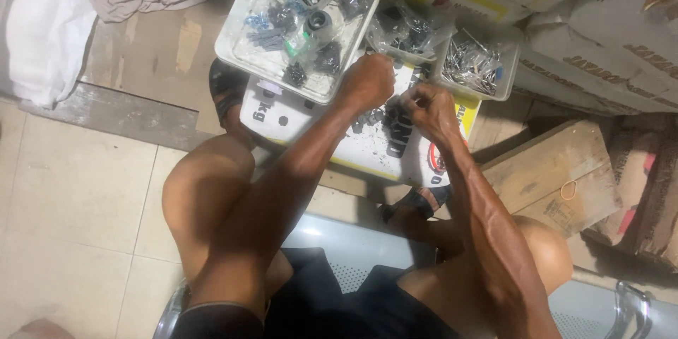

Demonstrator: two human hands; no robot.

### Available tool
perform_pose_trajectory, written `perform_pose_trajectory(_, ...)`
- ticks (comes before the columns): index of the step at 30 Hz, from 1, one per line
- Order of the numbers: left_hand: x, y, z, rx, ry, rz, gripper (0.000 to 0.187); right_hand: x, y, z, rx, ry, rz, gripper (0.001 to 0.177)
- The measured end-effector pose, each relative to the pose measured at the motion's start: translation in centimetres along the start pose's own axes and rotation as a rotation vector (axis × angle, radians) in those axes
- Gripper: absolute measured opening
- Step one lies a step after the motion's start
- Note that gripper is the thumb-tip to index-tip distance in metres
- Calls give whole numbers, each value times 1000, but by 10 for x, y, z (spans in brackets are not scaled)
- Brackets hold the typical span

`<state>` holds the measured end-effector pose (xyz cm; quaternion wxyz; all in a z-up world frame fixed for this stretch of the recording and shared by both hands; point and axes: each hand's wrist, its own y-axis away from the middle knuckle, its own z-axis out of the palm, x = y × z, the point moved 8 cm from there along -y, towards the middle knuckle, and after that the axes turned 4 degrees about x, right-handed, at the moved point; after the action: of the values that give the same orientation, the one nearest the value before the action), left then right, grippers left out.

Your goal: Sorting small metal hardware components from plastic trays into a pile.

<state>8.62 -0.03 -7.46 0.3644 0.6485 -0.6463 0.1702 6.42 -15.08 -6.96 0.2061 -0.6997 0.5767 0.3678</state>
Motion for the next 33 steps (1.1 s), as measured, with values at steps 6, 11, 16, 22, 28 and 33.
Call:
perform_pose_trajectory(6, -3, 8, -15, 75, 521, -195, 20, -12, -1, -22, 70, -660, 260, 9)
perform_pose_trajectory(11, -2, 2, -3, 81, 712, -210, 22, -20, -6, -25, 87, -720, 215, 14)
perform_pose_trajectory(16, -5, -5, 14, 60, 808, -223, 18, -24, -6, -25, 117, -719, 174, 12)
perform_pose_trajectory(22, 6, 6, -13, 242, 1033, -266, 17, -61, 3, -24, 123, -703, 13, 28)
perform_pose_trajectory(28, 5, 18, -21, 224, 1176, -369, 24, -55, 1, -36, 206, -556, -184, 14)
perform_pose_trajectory(33, -13, 4, -22, 305, 1301, -288, 24, -77, 8, -60, 261, -514, -292, 11)
